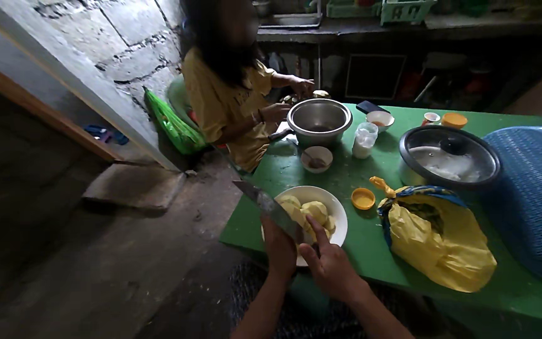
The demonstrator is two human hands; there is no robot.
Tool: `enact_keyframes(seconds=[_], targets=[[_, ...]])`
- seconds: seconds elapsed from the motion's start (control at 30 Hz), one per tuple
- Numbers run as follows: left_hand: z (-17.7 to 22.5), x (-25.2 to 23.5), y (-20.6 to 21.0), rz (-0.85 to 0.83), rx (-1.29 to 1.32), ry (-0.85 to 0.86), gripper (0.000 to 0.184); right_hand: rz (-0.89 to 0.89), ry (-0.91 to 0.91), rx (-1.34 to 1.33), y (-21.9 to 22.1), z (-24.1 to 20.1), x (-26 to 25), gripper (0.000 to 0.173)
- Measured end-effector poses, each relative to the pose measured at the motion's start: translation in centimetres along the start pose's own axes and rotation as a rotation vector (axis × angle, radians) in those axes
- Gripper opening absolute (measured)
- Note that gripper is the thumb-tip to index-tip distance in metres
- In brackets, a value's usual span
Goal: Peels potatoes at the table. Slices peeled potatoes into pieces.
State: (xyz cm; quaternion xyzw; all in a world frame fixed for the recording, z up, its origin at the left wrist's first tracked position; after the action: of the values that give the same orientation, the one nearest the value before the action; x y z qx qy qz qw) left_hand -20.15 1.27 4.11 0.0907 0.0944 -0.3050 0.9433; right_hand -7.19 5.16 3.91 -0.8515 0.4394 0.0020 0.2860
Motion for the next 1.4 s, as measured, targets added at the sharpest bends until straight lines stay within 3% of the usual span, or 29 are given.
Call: enact_keyframes(seconds=[0.13,0.23,0.47,0.63,0.83,1.03,1.17,1.4], targets=[[0.0,0.0,0.4,-0.004,0.057,0.041,0.044,-0.042,0.058,-0.037,0.3,0.3,-0.5,0.075],[0.2,0.4,0.0,0.042,-0.037,0.099,0.035,-0.076,0.110,-0.061,0.7,0.3,-0.9,0.073],[1.1,1.2,-0.7,0.092,-0.225,0.270,0.038,-0.156,0.221,-0.081,1.5,-0.1,-1.6,0.066],[-0.5,0.4,-0.7,-0.057,-0.141,0.012,0.040,-0.104,0.147,0.102,1.1,0.3,-1.6,0.074],[0.5,1.8,-0.4,0.006,-0.246,0.165,0.036,-0.174,0.285,-0.121,1.6,1.0,-1.8,0.062],[-0.8,2.5,-0.1,-0.133,-0.008,0.007,0.041,-0.133,0.339,-0.142,0.4,2.2,-2.8,0.059],[-2.4,1.3,-0.7,-0.061,0.155,-0.233,0.050,-0.137,0.361,-0.141,0.1,2.7,-2.1,0.071],[-1.8,-1.4,-0.5,0.034,0.205,-0.219,0.041,-0.080,0.137,-0.049,0.3,0.3,0.1,0.078]])
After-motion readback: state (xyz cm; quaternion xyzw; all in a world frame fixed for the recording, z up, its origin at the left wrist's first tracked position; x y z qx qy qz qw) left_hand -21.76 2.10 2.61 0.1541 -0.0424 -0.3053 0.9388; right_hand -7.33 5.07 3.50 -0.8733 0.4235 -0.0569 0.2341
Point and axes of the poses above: each hand's wrist, its own x-axis away from the middle knuckle, its own y-axis out of the palm, z = x × y, the point moved 9 cm from there along -x, towards the middle knuckle, and after that the axes turned 6 degrees about z, right-handed, at the moved point
